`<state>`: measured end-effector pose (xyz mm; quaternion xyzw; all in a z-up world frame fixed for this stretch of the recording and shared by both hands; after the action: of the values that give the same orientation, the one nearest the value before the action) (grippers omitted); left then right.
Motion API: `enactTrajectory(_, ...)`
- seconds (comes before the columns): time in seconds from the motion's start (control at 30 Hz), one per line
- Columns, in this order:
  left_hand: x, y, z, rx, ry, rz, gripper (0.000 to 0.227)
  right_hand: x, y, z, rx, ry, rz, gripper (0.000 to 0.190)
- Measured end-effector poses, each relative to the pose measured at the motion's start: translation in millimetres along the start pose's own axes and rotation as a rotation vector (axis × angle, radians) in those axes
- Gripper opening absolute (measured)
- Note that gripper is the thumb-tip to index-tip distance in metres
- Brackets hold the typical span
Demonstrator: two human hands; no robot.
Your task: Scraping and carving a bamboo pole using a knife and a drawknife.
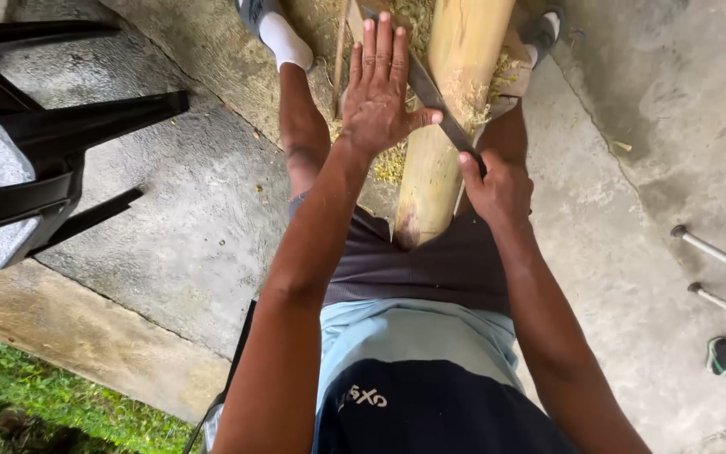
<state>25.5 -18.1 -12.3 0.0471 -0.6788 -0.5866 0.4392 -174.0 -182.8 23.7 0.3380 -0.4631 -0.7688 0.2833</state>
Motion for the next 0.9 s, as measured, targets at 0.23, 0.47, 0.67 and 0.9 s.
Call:
enactTrajectory(0.23,13.8,28.0,-26.8,-0.181,0.087,-0.059,0.141,1.5,-5.1,-5.1,0.065,0.057,0.001,0.06)
enactTrajectory(0.47,26.7,18.6,-2.4,-0.199,0.051,0.002,0.138,6.9,-6.6,23.1,0.015,-0.054,-0.044,0.058)
enactTrajectory(0.67,22.6,13.9,-0.4,-0.088,-0.001,-0.018,0.138,17.6,-19.4,17.6,0.06,0.029,-0.106,0.06)
enactTrajectory(0.9,14.4,34.6,-30.0,-0.215,0.104,-0.045,0.14,12.7,-16.6,-9.6,0.06,0.039,-0.128,0.064)
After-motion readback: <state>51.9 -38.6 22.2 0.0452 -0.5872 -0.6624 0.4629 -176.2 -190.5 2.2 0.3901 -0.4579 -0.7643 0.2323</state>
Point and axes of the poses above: each hand's wrist, its own z-axis away from the middle knuckle, its own y-axis out of the back of the hand, x = y × z, the point moved 2 cm from there along -z, towards the middle knuckle, and after that the axes turned 3 degrees about -y, right-handed, at the moved point
